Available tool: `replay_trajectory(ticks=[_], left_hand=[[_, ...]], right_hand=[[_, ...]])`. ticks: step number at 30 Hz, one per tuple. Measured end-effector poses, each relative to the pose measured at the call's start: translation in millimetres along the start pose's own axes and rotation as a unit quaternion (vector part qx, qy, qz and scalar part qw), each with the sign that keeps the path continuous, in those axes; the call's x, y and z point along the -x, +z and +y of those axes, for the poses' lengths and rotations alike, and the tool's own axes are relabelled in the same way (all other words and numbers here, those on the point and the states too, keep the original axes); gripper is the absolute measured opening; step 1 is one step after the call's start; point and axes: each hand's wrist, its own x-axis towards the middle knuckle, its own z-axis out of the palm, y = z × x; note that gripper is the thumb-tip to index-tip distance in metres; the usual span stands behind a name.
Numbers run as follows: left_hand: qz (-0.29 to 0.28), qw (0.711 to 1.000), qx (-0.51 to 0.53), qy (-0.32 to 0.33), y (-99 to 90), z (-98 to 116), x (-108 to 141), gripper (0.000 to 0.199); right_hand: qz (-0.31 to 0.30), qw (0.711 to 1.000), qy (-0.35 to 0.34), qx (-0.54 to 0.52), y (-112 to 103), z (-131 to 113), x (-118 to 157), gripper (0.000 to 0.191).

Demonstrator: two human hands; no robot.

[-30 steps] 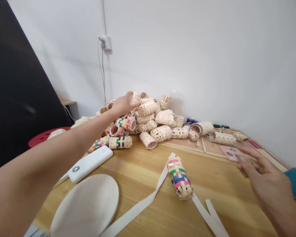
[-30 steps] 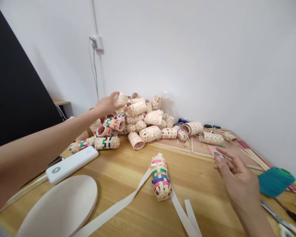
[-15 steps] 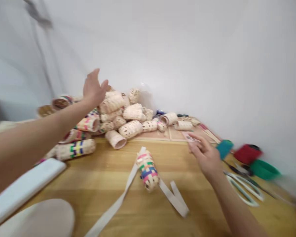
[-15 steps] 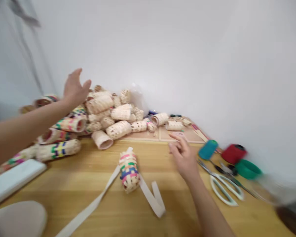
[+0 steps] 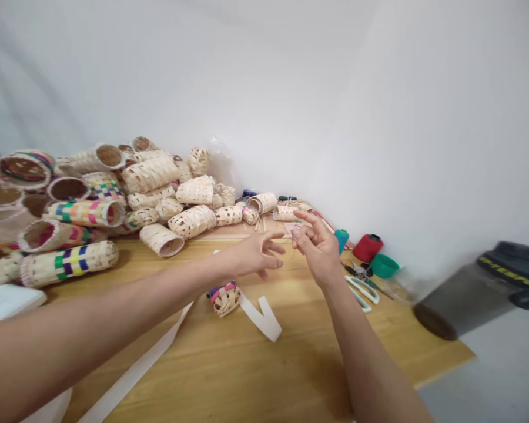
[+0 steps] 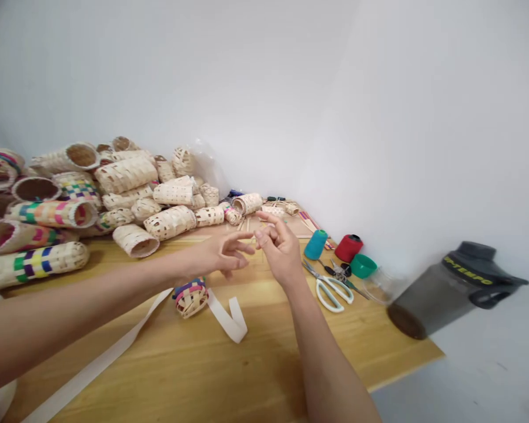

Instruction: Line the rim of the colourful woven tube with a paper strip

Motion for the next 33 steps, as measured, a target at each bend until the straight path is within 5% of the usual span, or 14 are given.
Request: replay_trajectory(ticks=[6, 17, 33], left_hand=[[0.079, 0.992, -0.096, -0.015, -16.0, 20, 17, 0.021], [0.134, 0.977, -0.159, -0.045, -36.0, 28, 38, 0.025], [0.166, 0.933, -0.319, -0.001, -71.4, 46, 63, 0.029]], right_hand=[[0.026, 0.999, -0.003, -0.048, -3, 4, -2, 0.036], [0.018, 0.998, -0.012, -0.053, 1, 10, -1, 0.035], [0.029, 0.998, -0.008, -0.052, 3, 5, -1, 0.034]])
